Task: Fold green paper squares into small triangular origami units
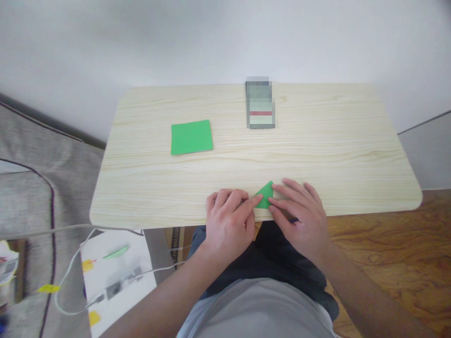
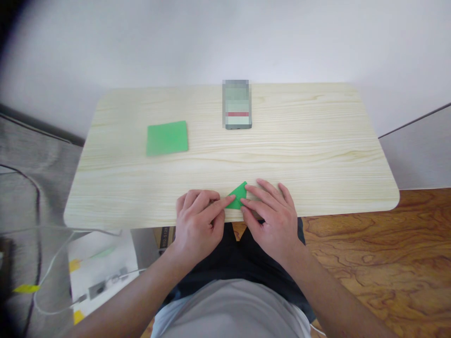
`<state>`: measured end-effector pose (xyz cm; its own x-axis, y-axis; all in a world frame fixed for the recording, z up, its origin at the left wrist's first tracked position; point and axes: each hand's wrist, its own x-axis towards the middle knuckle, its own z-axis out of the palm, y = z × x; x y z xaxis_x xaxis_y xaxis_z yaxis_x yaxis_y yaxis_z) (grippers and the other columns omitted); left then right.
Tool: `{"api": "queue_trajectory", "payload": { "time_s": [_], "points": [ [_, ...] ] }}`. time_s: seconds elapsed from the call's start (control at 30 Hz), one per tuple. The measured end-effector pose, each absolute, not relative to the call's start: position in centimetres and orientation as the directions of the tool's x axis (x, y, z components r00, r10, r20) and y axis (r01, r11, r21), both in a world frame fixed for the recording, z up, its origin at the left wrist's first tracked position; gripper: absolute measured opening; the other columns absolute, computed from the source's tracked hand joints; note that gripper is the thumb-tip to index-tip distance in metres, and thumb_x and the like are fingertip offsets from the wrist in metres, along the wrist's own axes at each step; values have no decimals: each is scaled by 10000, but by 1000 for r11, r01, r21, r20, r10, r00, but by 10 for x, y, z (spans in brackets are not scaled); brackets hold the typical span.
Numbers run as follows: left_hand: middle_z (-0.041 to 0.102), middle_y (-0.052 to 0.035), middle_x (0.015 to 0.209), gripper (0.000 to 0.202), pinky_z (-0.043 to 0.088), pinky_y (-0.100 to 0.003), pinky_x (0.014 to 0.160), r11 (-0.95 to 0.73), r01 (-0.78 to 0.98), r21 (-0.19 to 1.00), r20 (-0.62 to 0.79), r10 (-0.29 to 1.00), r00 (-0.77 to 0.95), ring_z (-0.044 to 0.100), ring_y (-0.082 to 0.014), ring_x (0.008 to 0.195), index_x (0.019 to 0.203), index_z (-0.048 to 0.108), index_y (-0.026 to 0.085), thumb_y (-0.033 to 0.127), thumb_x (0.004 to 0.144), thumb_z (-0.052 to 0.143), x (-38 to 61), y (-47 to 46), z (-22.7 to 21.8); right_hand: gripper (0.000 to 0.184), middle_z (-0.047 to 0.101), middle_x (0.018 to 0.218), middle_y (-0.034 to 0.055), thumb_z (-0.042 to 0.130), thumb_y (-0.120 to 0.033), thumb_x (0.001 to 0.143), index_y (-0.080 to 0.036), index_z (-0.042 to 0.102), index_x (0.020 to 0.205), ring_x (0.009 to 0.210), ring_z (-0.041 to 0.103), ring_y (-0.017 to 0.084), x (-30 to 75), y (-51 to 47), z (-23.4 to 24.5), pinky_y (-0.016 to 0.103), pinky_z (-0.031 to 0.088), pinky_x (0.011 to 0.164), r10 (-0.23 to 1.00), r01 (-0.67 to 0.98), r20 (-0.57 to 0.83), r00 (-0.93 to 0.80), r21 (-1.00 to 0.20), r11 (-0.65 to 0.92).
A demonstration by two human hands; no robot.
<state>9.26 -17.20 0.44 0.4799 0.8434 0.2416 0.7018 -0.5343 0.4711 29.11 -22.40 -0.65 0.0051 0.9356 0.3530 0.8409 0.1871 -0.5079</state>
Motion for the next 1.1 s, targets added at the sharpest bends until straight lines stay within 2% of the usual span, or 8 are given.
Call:
{"api": "queue_trajectory", "payload": {
  "time_s": [0.3,0.5,0.97,1.1],
  "points": [
    [731,-56,1043,298,393,-473,921,-519,703,487,247,854,459,597,-255,1004,1160,749,301,163,945,595,93,-173,5,141,729,1311,4,722,-238,897,-313,755,1012,1324,607,307,289,-223,-6,576,326,1185,932,847,363,22,-501,175],
    [729,-44,1025,317,393,-458,910,-518,708,481,242,854,460,595,-253,1004,1173,741,332,164,946,598,93,-172,6,336,695,1356,12,702,-239,904,-346,712,1223,1350,570,310,288,-222,-3,566,312,1186,944,868,330,-18,-463,178],
    [731,-47,1033,198,397,-447,936,-526,702,480,293,850,437,598,-242,1018,1049,757,280,191,959,605,90,-171,4,331,635,1461,-6,652,-281,968,-349,688,1290,1424,501,304,290,-225,-5,544,289,1200,944,913,309,-113,-342,222],
    [734,-29,1062,271,388,-454,952,-579,682,447,329,815,476,599,-240,1037,1102,758,324,163,944,607,89,-171,0,345,590,1511,-7,614,-294,997,-350,670,1332,1457,465,292,288,-228,-8,523,263,1218,948,936,293,-121,-284,207]
  ]
}}
